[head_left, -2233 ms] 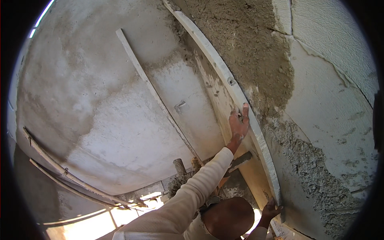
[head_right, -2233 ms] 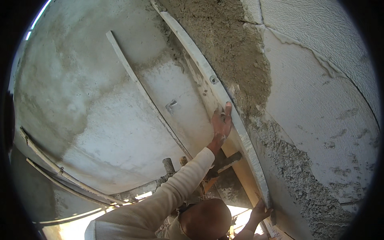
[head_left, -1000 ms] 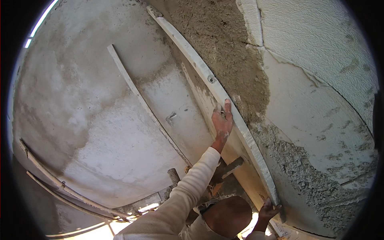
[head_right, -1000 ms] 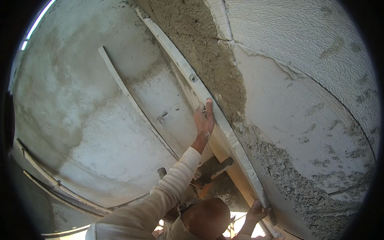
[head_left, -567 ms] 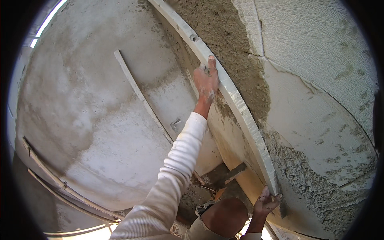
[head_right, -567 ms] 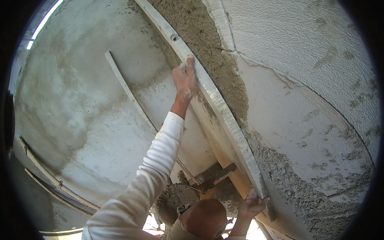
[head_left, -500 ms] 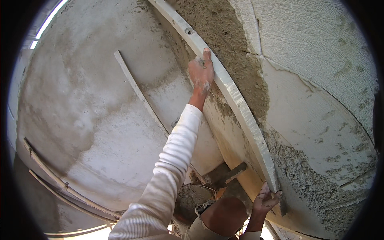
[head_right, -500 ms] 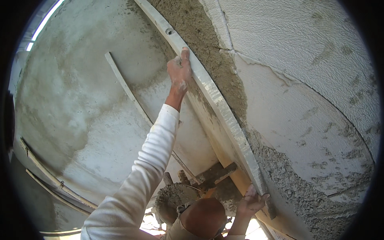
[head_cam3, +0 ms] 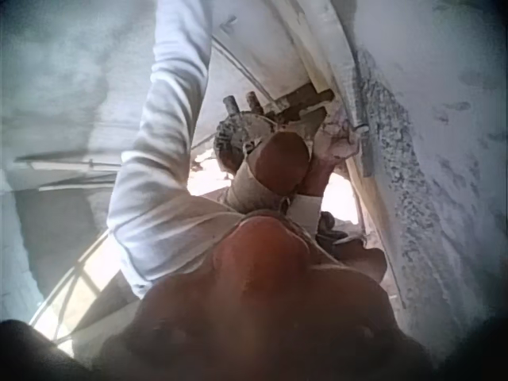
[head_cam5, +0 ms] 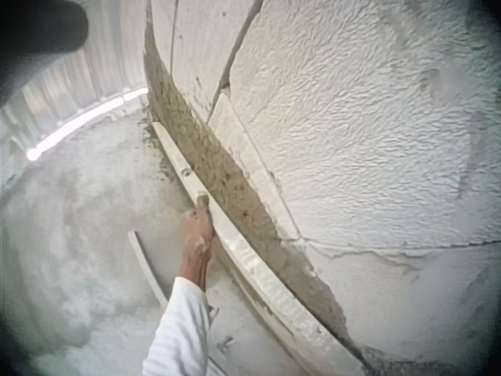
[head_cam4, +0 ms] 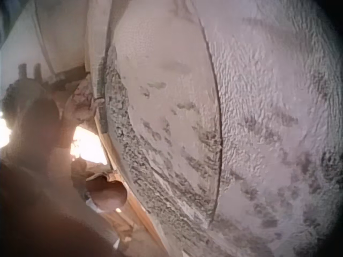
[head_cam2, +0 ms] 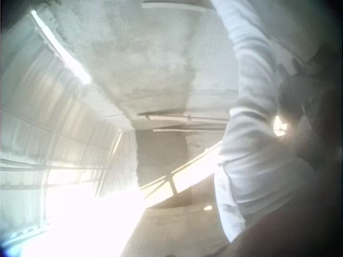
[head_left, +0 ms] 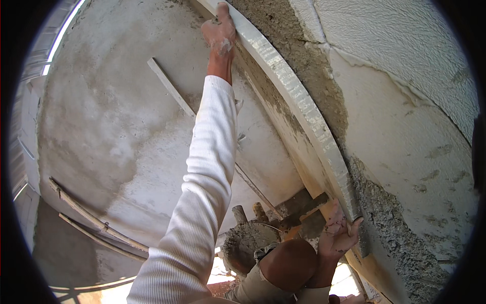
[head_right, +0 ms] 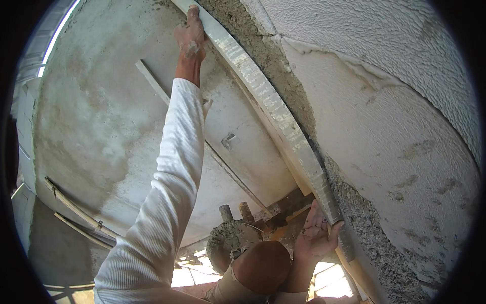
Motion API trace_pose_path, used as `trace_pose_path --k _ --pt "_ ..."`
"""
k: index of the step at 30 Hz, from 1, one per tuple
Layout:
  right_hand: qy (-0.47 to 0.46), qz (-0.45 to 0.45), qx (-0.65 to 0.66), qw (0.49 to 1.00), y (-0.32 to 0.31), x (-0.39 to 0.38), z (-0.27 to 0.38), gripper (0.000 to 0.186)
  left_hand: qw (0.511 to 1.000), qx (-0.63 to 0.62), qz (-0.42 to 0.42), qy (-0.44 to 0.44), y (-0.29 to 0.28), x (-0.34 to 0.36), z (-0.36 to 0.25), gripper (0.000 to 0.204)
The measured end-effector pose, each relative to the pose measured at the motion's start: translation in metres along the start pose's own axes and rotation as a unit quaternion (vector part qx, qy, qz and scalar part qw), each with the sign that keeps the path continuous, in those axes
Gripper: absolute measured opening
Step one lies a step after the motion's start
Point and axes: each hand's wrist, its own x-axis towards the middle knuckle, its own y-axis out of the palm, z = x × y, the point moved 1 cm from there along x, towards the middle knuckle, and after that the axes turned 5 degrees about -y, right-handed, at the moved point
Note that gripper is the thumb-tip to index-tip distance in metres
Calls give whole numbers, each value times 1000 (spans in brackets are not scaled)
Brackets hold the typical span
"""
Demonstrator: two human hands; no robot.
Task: Apply plaster to a block wall using a trowel and smoothing tool.
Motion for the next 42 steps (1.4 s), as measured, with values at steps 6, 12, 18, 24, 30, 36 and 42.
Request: trace_pose_path --k 6,12,18,24,30,36,42 --pt "-95 -145 -78 982 -101 6 60 81 995 95 25 -10 -6 -152 72 55" --pt "-179 -132 -87 971 -206 18 112 72 993 100 17 -54 -17 -275 146 56" --pt "-100 -147 -77 981 -146 13 51 84 991 122 15 -52 -18 -280 153 52" --pt "-109 -117 -35 986 -141 41 38 77 990 96 85 -51 -30 -257 159 62" --pt "-148 -115 -68 980 -127 38 35 71 976 167 -30 -134 -5 -170 145 77" --pt "-127 -173 -93 972 -136 37 36 70 973 208 -49 -89 -12 -188 201 70" --pt "-142 -73 -142 977 -232 43 113 81 949 277 -21 -148 7 -307 214 68"
